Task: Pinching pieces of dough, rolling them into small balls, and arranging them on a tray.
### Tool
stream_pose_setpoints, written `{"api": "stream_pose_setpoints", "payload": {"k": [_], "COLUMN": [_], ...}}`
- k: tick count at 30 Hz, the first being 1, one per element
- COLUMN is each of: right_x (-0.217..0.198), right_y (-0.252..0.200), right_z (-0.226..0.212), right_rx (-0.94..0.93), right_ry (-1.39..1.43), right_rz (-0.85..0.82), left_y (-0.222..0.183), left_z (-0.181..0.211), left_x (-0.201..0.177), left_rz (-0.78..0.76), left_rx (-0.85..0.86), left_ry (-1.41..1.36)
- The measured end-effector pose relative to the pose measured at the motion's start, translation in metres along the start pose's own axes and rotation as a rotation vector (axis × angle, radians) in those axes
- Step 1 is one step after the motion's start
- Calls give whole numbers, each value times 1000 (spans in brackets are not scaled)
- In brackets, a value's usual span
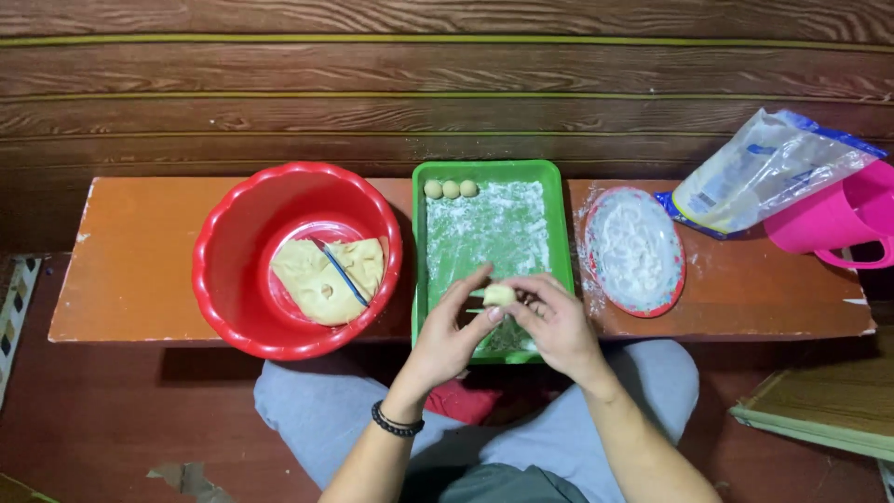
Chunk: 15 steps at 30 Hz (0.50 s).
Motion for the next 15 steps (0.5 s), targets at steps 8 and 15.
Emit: {"api": "stream_pose_setpoints", "payload": {"k": [8, 15], "right_x": [11, -1], "right_y": [-10, 0], "right_z": [4, 33], "right_rx": [-16, -20], "right_ry": [-30, 93], "right_rz": [-15, 56], "left_y": [5, 0], "left_z": [-60, -26], "left_x": [10, 9], "left_rz": [267, 126], "left_rx": [-119, -222], "left_ry": [-165, -100]}}
Point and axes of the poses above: each hand's wrist, its own y-axis towards the middle knuckle, its own x-axis out of the palm, z = x × y, the point moved 1 cm from there along y, towards the middle knuckle, and after that the axes turned 10 degrees about -z, right-handed, at the moved point
